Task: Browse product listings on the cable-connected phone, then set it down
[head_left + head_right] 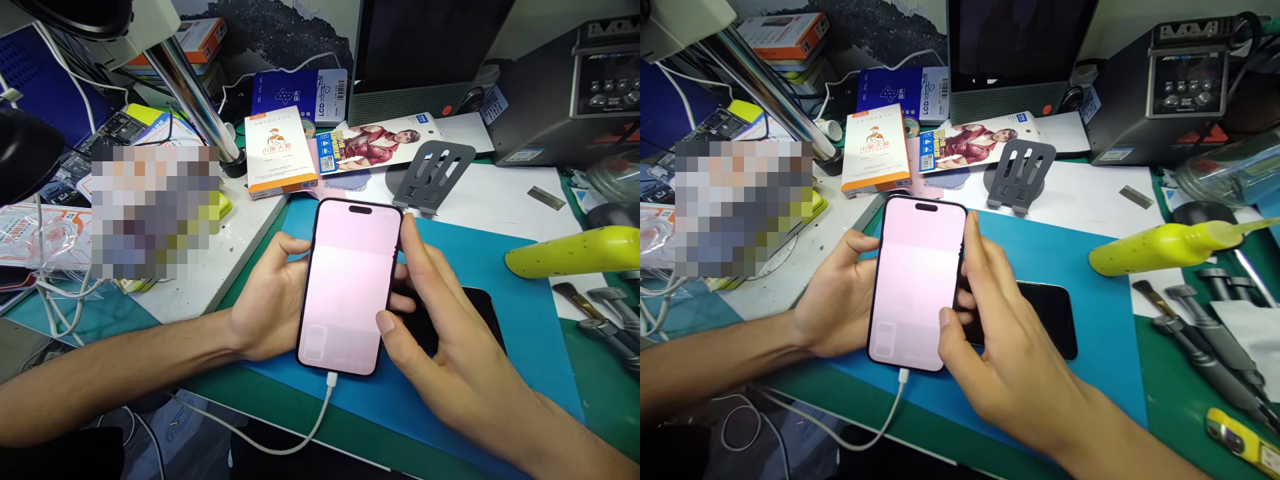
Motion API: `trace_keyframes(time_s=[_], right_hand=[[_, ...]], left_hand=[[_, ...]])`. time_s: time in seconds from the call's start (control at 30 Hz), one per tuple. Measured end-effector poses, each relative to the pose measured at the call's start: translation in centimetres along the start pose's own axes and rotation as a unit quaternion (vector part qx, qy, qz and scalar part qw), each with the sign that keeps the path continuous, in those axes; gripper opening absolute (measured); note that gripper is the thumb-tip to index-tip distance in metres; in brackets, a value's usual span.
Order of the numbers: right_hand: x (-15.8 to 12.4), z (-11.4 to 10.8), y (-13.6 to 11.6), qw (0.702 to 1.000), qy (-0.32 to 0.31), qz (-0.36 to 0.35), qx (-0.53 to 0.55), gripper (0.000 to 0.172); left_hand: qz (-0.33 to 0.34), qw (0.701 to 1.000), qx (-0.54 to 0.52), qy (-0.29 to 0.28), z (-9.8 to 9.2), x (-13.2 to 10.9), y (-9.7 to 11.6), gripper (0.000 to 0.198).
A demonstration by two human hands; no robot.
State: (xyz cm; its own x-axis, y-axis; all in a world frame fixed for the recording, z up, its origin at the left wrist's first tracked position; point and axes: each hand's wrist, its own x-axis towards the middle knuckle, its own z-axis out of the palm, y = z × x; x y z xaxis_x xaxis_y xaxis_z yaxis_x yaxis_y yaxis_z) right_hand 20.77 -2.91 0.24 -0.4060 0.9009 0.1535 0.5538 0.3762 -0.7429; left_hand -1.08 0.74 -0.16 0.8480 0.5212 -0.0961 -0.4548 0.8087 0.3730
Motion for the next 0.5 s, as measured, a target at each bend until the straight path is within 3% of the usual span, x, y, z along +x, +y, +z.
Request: trace_keyframes(time_s=[0.3, 0.5], right_hand=[[-0.04, -0.11, -0.02, 1.0, 0.007, -0.015, -0.009, 0.083], [-0.37, 0.38, 0.11, 1.0, 0.016, 0.009, -0.003, 0.104]], left_hand=[[-0.007, 1.0, 0.003, -0.018, -0.17, -0.25, -0.03, 0.081], [-0.002, 1.0, -0.016, -0.01, -0.25, -0.2, -0.21, 0.075]])
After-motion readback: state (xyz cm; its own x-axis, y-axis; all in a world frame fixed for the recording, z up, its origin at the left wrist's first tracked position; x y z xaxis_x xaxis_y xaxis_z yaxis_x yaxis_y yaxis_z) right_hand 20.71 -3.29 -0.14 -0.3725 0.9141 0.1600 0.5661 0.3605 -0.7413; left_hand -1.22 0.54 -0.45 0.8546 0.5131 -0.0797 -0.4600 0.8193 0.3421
